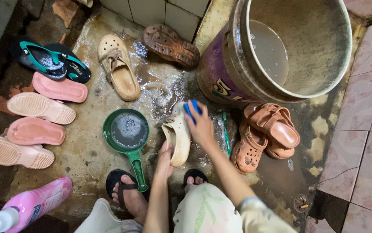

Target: The person cleans a pair of shoes by scrubbing them with a brush and water.

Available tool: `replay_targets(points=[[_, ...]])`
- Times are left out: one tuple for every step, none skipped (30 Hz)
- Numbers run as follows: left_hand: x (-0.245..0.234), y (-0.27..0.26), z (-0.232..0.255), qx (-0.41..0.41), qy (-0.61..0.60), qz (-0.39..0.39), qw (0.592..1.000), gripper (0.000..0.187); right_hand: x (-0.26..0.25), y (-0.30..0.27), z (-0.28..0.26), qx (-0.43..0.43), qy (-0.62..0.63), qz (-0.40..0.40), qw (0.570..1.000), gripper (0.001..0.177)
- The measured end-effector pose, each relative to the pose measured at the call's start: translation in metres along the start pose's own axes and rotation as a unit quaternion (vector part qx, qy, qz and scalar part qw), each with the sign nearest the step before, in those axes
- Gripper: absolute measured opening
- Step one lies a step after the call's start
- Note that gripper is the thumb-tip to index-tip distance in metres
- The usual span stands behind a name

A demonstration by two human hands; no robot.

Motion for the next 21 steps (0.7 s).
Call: replay_targets(points=[[0.007, -0.001, -0.001, 0.022, -0.034, -0.025, 0.999, 0.043, -0.003, 0.018, -0.003, -0.042, 0.005, 0.015, 0.999, 0.056], [0.012, -0.003, -0.001, 0.043, -0.069, -0.05, 0.995, 0.044, -0.002, 0.037, 0.001, -0.04, 0.003, 0.015, 0.999, 0.056], [0.013, -0.003, -0.002, 0.044, -0.07, -0.052, 0.995, 0.044, 0.001, 0.058, 0.004, -0.038, -0.024, -0.001, 0.999, 0.054], [0.006, -0.005, -0.007, 0.032, -0.029, -0.014, 0.999, 0.044, 0.003, 0.067, 0.007, -0.037, -0.052, -0.016, 0.998, 0.053], [-0.002, -0.004, -0.007, 0.021, 0.014, 0.024, 0.999, 0.044, 0.003, 0.068, 0.007, -0.038, -0.052, -0.013, 0.998, 0.053], [-0.001, -0.001, -0.003, 0.024, 0.015, 0.022, 0.999, 0.044, -0.001, 0.067, 0.005, -0.041, -0.046, 0.011, 0.998, 0.054], [0.0, -0.003, -0.002, 0.037, 0.007, 0.016, 0.999, 0.044, -0.003, 0.057, 0.005, -0.04, -0.042, 0.032, 0.998, 0.055], [0.001, -0.005, -0.001, 0.05, 0.0, 0.01, 0.999, 0.044, -0.002, 0.038, 0.007, -0.022, -0.019, 0.049, 0.998, 0.055], [0.002, -0.004, 0.001, 0.052, -0.001, 0.009, 0.999, 0.044, -0.003, 0.014, 0.008, -0.008, 0.003, 0.069, 0.998, 0.056], [0.001, -0.003, -0.002, 0.031, 0.011, 0.018, 0.999, 0.044, -0.008, -0.016, 0.001, -0.048, 0.007, 0.098, 0.994, 0.056], [-0.002, -0.005, -0.007, 0.007, 0.023, 0.029, 0.999, 0.043, -0.012, -0.051, -0.005, -0.085, 0.012, 0.127, 0.988, 0.055], [0.0, -0.004, -0.007, 0.007, 0.024, 0.029, 0.999, 0.043, -0.004, -0.079, 0.002, -0.059, 0.034, 0.099, 0.993, 0.055], [0.003, -0.004, 0.001, 0.05, 0.042, 0.038, 0.997, 0.043, 0.004, -0.107, 0.011, -0.031, 0.054, 0.071, 0.996, 0.054], [0.005, -0.009, 0.012, 0.093, 0.061, 0.047, 0.993, 0.044, 0.006, -0.134, 0.015, -0.041, 0.062, 0.069, 0.995, 0.055], [0.011, -0.012, 0.019, 0.095, 0.062, 0.045, 0.993, 0.044, 0.004, -0.15, 0.02, -0.053, 0.071, 0.071, 0.994, 0.055], [0.016, -0.019, 0.038, 0.125, 0.182, 0.085, 0.972, 0.054, 0.0, -0.155, 0.031, -0.054, 0.072, 0.073, 0.993, 0.055], [0.024, -0.032, 0.056, 0.151, 0.299, 0.124, 0.934, 0.068, 0.0, -0.157, 0.059, 0.03, 0.094, 0.042, 0.994, 0.057], [0.036, -0.043, 0.067, 0.151, 0.299, 0.124, 0.934, 0.068, 0.002, -0.162, 0.085, 0.113, 0.115, 0.011, 0.987, 0.058], [0.051, -0.06, 0.085, 0.189, 0.374, 0.143, 0.897, 0.082, -0.004, -0.166, 0.092, 0.115, 0.115, 0.012, 0.987, 0.058], [0.065, -0.075, 0.101, 0.226, 0.446, 0.159, 0.851, 0.095, -0.023, -0.169, 0.09, 0.083, 0.139, 0.067, 0.985, 0.059], [0.072, -0.084, 0.109, 0.226, 0.445, 0.158, 0.852, 0.095, -0.042, -0.17, 0.085, 0.049, 0.16, 0.122, 0.978, 0.059]])
Point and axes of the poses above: each hand's wrist, its own y-axis towards the middle knuckle, its own x-axis out of the palm, z = x × y, the point moved 10 cm from there along y, towards the middle knuckle, and after that the axes turned 7 degrees about y, right-handed, at the moved point
